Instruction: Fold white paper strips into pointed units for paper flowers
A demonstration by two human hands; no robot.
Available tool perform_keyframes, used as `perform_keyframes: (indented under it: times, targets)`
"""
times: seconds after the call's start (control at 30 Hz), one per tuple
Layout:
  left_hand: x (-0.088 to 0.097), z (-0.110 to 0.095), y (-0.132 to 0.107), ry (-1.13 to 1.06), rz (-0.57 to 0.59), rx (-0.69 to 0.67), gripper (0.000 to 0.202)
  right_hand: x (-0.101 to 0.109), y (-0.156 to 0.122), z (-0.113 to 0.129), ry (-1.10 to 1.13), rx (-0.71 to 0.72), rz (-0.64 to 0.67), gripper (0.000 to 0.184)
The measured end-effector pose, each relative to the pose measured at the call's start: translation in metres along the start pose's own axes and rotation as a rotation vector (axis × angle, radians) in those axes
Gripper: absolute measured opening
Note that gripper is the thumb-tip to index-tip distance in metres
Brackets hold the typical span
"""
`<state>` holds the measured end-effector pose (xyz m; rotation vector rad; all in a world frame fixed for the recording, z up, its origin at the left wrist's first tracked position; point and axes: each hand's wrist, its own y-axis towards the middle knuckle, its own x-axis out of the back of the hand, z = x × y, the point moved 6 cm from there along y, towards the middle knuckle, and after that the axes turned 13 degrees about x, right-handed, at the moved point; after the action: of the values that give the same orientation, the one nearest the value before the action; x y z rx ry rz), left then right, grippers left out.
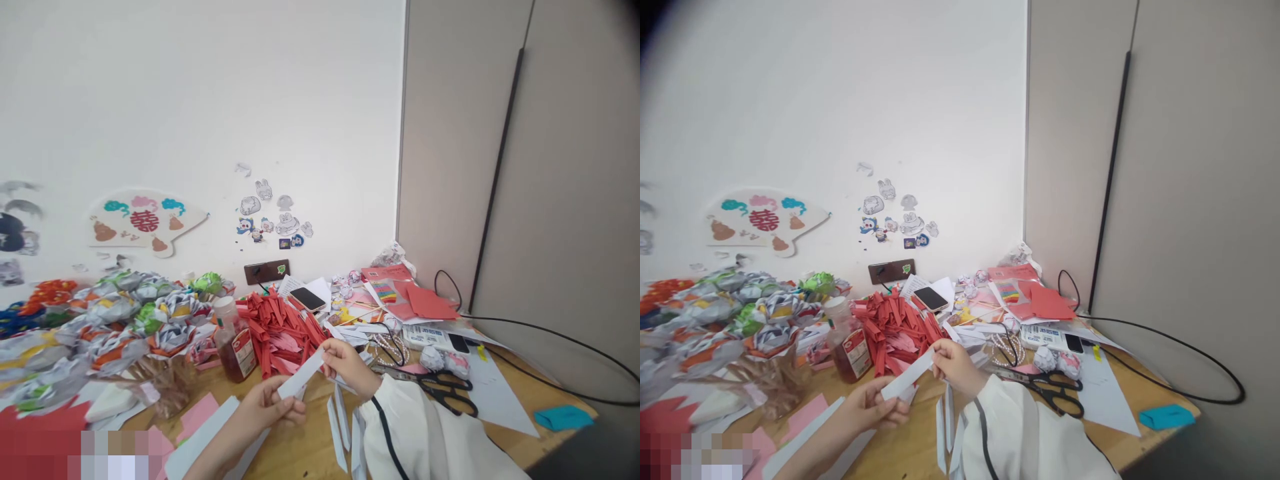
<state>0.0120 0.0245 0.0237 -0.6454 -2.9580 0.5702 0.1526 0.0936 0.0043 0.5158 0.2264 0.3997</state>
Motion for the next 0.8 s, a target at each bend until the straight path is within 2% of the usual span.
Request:
perform_keyframes:
  times: [0.13, 0.27, 0.33, 0.4, 0.47, 0.57, 0.7, 0.8]
  targets:
    - [-0.008, -0.001, -0.011, 0.031, 0.09, -0.006, 0.041, -0.006, -0.001, 0.005, 0.003, -0.001, 0.086, 0.026]
    - [-0.024, 0.001, -0.018, -0.008, 0.323, -0.026, 0.056, -0.013, -0.004, 0.01, -0.072, 0.03, 0.179, 0.024]
    - [-0.029, 0.004, -0.016, -0.049, 0.368, -0.023, 0.059, -0.017, -0.006, 0.012, -0.104, 0.038, 0.216, 0.024]
    - [-0.028, 0.009, -0.007, -0.105, 0.304, -0.007, 0.053, -0.022, -0.008, 0.015, -0.111, 0.039, 0.231, 0.024]
    - [-0.023, 0.016, 0.006, -0.139, 0.165, 0.014, 0.042, -0.027, -0.01, 0.016, -0.112, 0.045, 0.231, 0.024]
    - [-0.015, 0.022, 0.021, -0.137, 0.011, -0.046, 0.03, -0.032, -0.012, 0.017, -0.147, 0.066, 0.196, 0.023]
    - [-0.008, 0.023, 0.029, -0.036, -0.105, -0.132, 0.03, -0.031, -0.013, 0.011, -0.125, 0.033, 0.112, 0.028]
    - [-0.004, 0.02, 0.027, 0.12, -0.24, -0.195, 0.032, -0.031, -0.014, 0.004, -0.053, -0.012, 0.071, 0.031]
